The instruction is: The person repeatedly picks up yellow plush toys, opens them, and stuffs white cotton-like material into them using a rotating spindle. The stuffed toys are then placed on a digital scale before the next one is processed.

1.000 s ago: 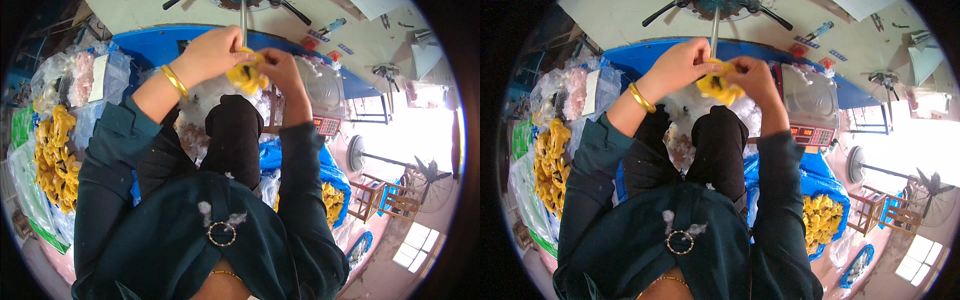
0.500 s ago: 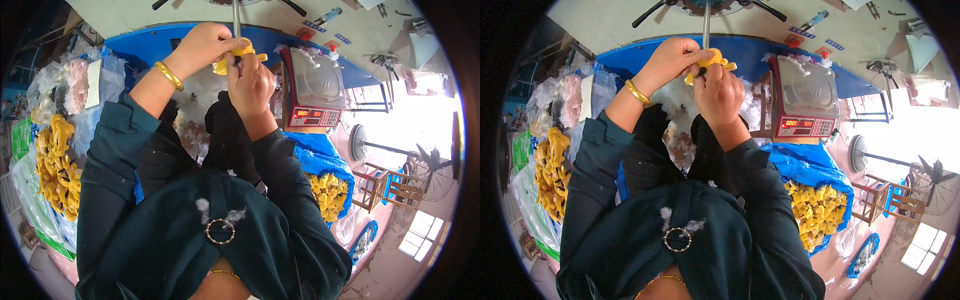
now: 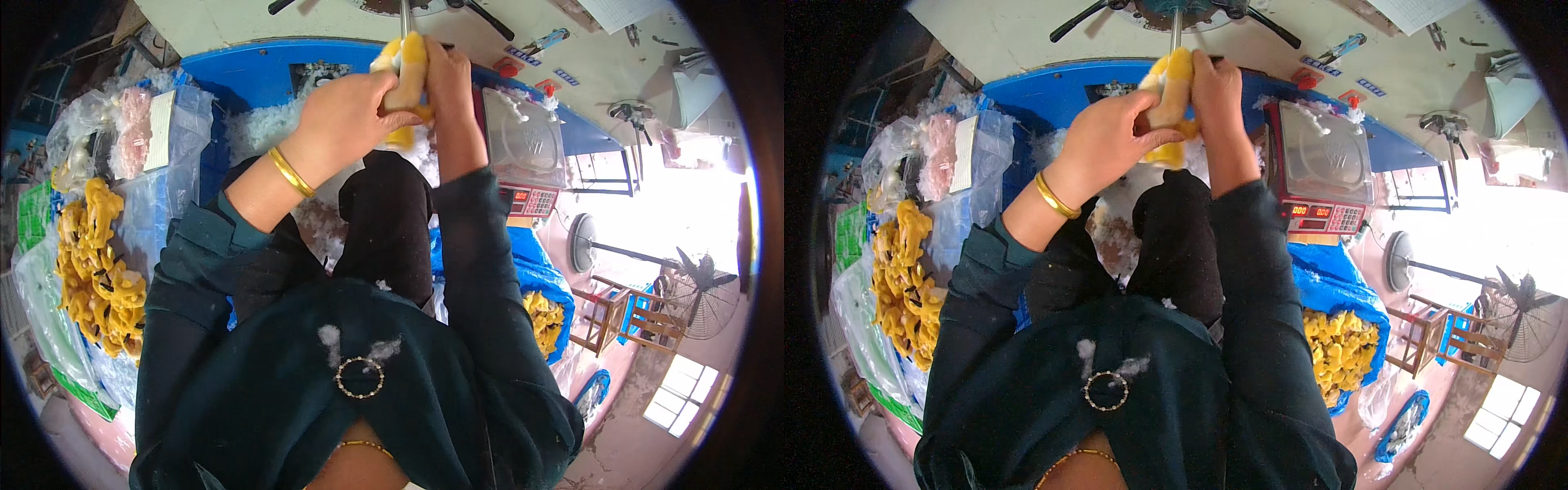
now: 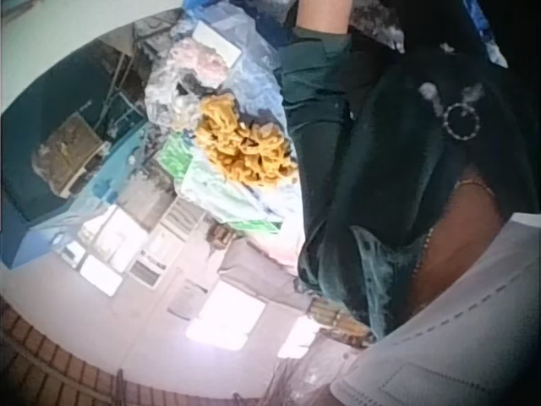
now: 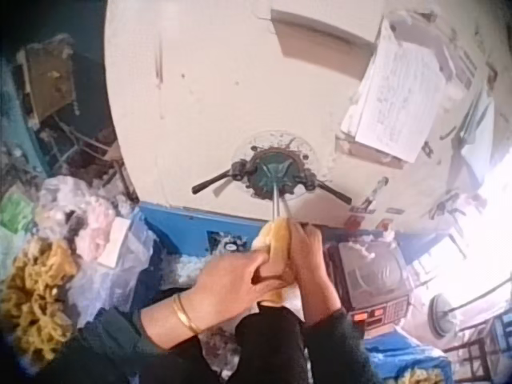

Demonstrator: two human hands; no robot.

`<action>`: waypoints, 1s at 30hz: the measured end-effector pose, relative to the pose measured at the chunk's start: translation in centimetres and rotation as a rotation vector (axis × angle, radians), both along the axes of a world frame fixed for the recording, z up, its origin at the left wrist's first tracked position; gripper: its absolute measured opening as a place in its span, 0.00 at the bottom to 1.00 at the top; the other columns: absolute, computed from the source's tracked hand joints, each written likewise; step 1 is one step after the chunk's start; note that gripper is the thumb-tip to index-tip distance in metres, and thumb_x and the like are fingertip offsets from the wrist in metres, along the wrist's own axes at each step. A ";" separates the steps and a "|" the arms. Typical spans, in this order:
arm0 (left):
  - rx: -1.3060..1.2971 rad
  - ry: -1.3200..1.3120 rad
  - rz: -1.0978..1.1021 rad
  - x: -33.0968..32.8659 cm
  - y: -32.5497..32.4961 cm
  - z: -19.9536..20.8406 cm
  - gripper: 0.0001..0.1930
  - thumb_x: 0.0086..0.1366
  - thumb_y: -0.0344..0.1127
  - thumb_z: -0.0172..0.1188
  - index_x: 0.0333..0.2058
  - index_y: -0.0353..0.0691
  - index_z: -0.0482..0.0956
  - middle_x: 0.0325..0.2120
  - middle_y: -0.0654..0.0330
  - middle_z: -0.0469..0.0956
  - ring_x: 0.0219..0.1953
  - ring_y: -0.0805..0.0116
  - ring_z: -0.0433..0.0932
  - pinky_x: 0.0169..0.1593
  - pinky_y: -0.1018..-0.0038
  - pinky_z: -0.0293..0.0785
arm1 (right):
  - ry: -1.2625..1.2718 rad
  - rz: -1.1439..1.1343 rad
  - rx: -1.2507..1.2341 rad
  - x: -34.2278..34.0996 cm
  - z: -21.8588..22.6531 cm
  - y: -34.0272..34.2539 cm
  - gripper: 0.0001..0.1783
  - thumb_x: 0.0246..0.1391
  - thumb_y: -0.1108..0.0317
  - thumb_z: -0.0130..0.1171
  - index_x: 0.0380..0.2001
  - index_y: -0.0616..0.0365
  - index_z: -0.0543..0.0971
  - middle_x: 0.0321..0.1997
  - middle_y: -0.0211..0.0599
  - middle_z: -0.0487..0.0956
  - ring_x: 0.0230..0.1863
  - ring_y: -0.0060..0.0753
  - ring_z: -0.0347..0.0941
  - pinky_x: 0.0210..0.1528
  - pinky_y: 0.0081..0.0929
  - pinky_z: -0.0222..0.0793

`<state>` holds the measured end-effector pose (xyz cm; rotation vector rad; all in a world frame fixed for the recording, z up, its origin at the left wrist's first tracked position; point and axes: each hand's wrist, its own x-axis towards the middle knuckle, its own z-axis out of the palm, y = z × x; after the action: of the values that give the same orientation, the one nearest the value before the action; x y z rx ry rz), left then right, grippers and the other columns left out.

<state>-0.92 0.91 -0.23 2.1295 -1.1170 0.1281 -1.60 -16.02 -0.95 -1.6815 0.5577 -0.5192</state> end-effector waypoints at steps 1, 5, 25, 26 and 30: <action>-0.002 0.017 0.002 -0.1 0.0 -0.1 0.20 0.55 0.48 0.66 0.35 0.37 0.77 0.23 0.56 0.79 0.25 0.59 0.78 0.28 0.70 0.71 | -0.066 0.003 0.026 -0.8 -1.1 0.5 0.16 0.60 0.62 0.52 0.29 0.67 0.76 0.24 0.36 0.76 0.24 0.23 0.70 0.27 0.22 0.68; 0.070 0.006 0.008 -0.4 1.2 -0.7 0.17 0.55 0.46 0.65 0.34 0.39 0.76 0.22 0.56 0.78 0.25 0.57 0.78 0.28 0.68 0.71 | -0.243 -0.046 0.156 -2.7 -2.7 3.1 0.17 0.63 0.61 0.50 0.30 0.66 0.76 0.24 0.33 0.76 0.25 0.20 0.70 0.29 0.21 0.68; -0.203 1.172 -0.032 -2.5 3.3 -0.9 0.33 0.59 0.65 0.55 0.33 0.32 0.76 0.22 0.58 0.78 0.21 0.72 0.78 0.25 0.81 0.73 | -0.047 0.191 0.823 -2.8 -2.9 2.2 0.22 0.63 0.55 0.43 0.45 0.66 0.73 0.37 0.41 0.79 0.35 0.32 0.79 0.38 0.27 0.77; -0.243 1.144 -0.024 -2.1 2.8 -0.6 0.29 0.61 0.61 0.55 0.32 0.33 0.76 0.21 0.60 0.78 0.20 0.75 0.77 0.24 0.83 0.72 | -0.058 0.244 0.835 -2.2 -2.9 1.8 0.22 0.63 0.55 0.44 0.44 0.66 0.73 0.37 0.41 0.79 0.35 0.32 0.79 0.38 0.27 0.77; -0.274 1.222 -0.026 -1.5 1.4 0.7 0.25 0.63 0.56 0.56 0.32 0.34 0.76 0.20 0.60 0.77 0.20 0.76 0.77 0.21 0.83 0.72 | -0.079 0.397 0.902 -2.2 -3.8 0.7 0.18 0.63 0.59 0.45 0.43 0.64 0.73 0.37 0.39 0.79 0.35 0.31 0.79 0.37 0.26 0.76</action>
<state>-2.43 2.34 0.48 1.4706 -0.3402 -0.8662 -3.77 -15.31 -4.74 -0.8610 0.3064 -0.0120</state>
